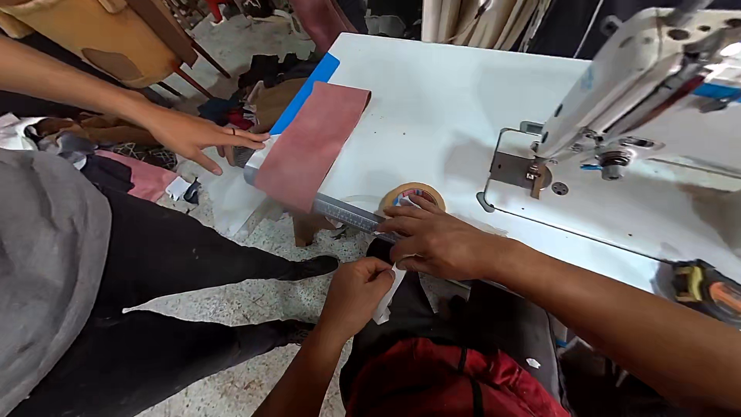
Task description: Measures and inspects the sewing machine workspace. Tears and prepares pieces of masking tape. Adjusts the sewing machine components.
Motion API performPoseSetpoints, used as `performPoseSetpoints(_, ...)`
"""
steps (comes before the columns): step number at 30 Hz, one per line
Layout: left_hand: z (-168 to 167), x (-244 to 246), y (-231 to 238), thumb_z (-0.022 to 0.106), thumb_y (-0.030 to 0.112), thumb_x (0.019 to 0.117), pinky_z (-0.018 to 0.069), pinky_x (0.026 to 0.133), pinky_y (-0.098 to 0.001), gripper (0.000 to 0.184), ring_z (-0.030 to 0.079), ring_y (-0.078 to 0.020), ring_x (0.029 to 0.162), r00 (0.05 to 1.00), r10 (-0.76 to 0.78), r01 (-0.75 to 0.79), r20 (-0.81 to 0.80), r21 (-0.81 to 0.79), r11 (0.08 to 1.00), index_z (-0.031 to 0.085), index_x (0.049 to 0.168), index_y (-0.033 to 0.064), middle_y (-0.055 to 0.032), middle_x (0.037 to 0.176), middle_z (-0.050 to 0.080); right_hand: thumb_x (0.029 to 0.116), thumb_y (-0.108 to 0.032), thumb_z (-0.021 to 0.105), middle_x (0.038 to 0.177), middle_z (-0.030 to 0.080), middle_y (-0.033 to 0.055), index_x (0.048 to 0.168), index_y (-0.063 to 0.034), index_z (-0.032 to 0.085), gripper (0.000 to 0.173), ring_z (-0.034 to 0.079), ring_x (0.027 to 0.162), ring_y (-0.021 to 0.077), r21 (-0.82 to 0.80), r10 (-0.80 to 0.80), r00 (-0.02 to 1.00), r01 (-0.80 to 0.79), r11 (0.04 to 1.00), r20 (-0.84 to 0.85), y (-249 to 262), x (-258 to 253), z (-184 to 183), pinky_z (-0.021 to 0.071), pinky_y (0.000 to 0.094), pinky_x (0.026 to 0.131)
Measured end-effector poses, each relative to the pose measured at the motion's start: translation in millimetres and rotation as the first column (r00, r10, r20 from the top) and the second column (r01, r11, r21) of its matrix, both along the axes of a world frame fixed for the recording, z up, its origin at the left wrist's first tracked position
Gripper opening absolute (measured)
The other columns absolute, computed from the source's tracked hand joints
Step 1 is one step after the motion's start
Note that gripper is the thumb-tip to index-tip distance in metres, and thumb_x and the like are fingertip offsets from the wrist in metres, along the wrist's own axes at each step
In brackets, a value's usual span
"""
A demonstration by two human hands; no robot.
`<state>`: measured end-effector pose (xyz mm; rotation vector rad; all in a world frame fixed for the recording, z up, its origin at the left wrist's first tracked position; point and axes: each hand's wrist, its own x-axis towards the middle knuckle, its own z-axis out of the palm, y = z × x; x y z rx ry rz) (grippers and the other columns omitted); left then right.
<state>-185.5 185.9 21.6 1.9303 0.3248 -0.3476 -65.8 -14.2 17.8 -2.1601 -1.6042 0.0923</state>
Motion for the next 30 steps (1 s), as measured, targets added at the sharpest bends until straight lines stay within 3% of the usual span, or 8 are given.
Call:
performPoseSetpoints(5,-12.4,-2.5,14.7,0.066,0.023,0.0920,0.0503,0.049,-0.0241,0.012,0.058,-0.0016,0.053,0.947,-0.182,0.113,0.264,0.258,0.960,0.075,0.086,0.0203,0.0094,0.063,0.064,0.0969,-0.034,0.065,0.137,0.064,-0.0045,0.089,-0.0228,0.076,0.018,0.038,0.149,0.0230,0.013,-0.023,0.997,0.024,1.000,-0.067,16.2,-9.0,-2.4,0.0225,0.0581,0.125)
performPoseSetpoints(12,-27.6,-6.7,15.1,0.055,0.021,0.0979,0.0527,0.051,-0.0332,0.023,0.065,-0.0170,0.056,0.467,-0.569,-0.106,0.677,0.682,0.724,0.071,0.087,0.0087,-0.0057,0.064,0.066,0.0937,-0.019,0.063,0.130,0.069,-0.0034,0.097,-0.0131,0.078,0.016,0.047,0.143,0.0191,0.126,-0.207,0.978,0.206,0.970,-0.004,30.4,-4.5,-12.7,0.0224,0.0521,0.127)
performPoseSetpoints(15,-14.4,-9.2,21.7,0.056,0.025,0.1030,0.0577,0.061,-0.0257,0.022,0.069,-0.0098,0.068,0.518,-0.463,0.030,0.719,0.526,0.850,0.071,0.100,0.0100,-0.0043,0.077,0.071,0.1030,-0.029,0.057,0.136,0.066,-0.0049,0.102,-0.0164,0.078,0.025,0.044,0.146,0.0198,0.123,-0.340,0.940,0.341,0.932,-0.031,38.0,14.1,-13.6,0.0211,0.0566,0.126)
performPoseSetpoints(20,7.0,20.6,26.8,0.049,0.036,0.1089,0.0624,0.085,-0.0324,0.029,0.073,-0.0132,0.096,0.632,-0.135,0.224,0.763,-0.013,0.975,0.072,0.121,0.0237,0.0045,0.106,0.076,0.1088,-0.039,0.046,0.152,0.055,0.0012,0.141,-0.0153,0.064,0.044,0.037,0.151,0.0242,0.197,-0.364,0.883,0.430,0.881,-0.298,26.1,14.6,9.2,0.0185,0.0561,0.127)
performPoseSetpoints(23,8.1,36.0,15.9,0.046,0.044,0.1083,0.0568,0.093,-0.0318,0.036,0.068,-0.0117,0.105,0.584,-0.055,0.172,0.810,-0.058,0.983,0.075,0.113,0.0244,0.0069,0.112,0.072,0.1025,-0.027,0.039,0.150,0.057,0.0061,0.133,-0.0186,0.070,0.045,0.037,0.150,0.0280,0.167,-0.338,0.892,0.398,0.902,-0.300,19.1,12.9,7.9,0.0191,0.0567,0.126)
performPoseSetpoints(25,10.2,41.3,7.6,0.044,0.046,0.1085,0.0576,0.086,-0.0266,0.038,0.069,-0.0078,0.102,0.575,-0.008,0.129,0.818,-0.080,0.988,0.076,0.108,0.0261,0.0098,0.113,0.072,0.1040,-0.034,0.035,0.149,0.058,0.0063,0.125,-0.0192,0.075,0.048,0.037,0.150,0.0289,0.110,-0.370,0.894,0.407,0.907,-0.254,27.5,16.6,1.0,0.0151,0.0586,0.126)
performPoseSetpoints(27,12.6,47.4,0.9,0.044,0.046,0.1085,0.0581,0.071,-0.0224,0.039,0.069,-0.0068,0.089,0.564,0.034,0.129,0.825,-0.128,0.983,0.076,0.107,0.0231,0.0078,0.111,0.073,0.1075,-0.052,0.028,0.156,0.050,0.0099,0.137,-0.0174,0.068,0.060,0.030,0.154,0.0316,0.069,-0.371,0.867,0.414,0.907,-0.333,31.3,24.0,9.1,0.0097,0.0610,0.126)
performPoseSetpoints(30,22.1,48.3,-7.7,0.047,0.051,0.1065,0.0592,0.078,-0.0246,0.041,0.069,-0.0086,0.098,0.530,0.010,0.144,0.848,-0.101,0.984,0.076,0.110,0.0223,0.0070,0.114,0.072,0.1037,-0.058,0.045,0.160,0.043,0.0141,0.146,-0.0120,0.059,0.064,0.035,0.151,0.0299,0.321,-0.327,0.791,0.533,0.783,-0.517,15.2,17.7,21.5,0.0219,0.0577,0.125)
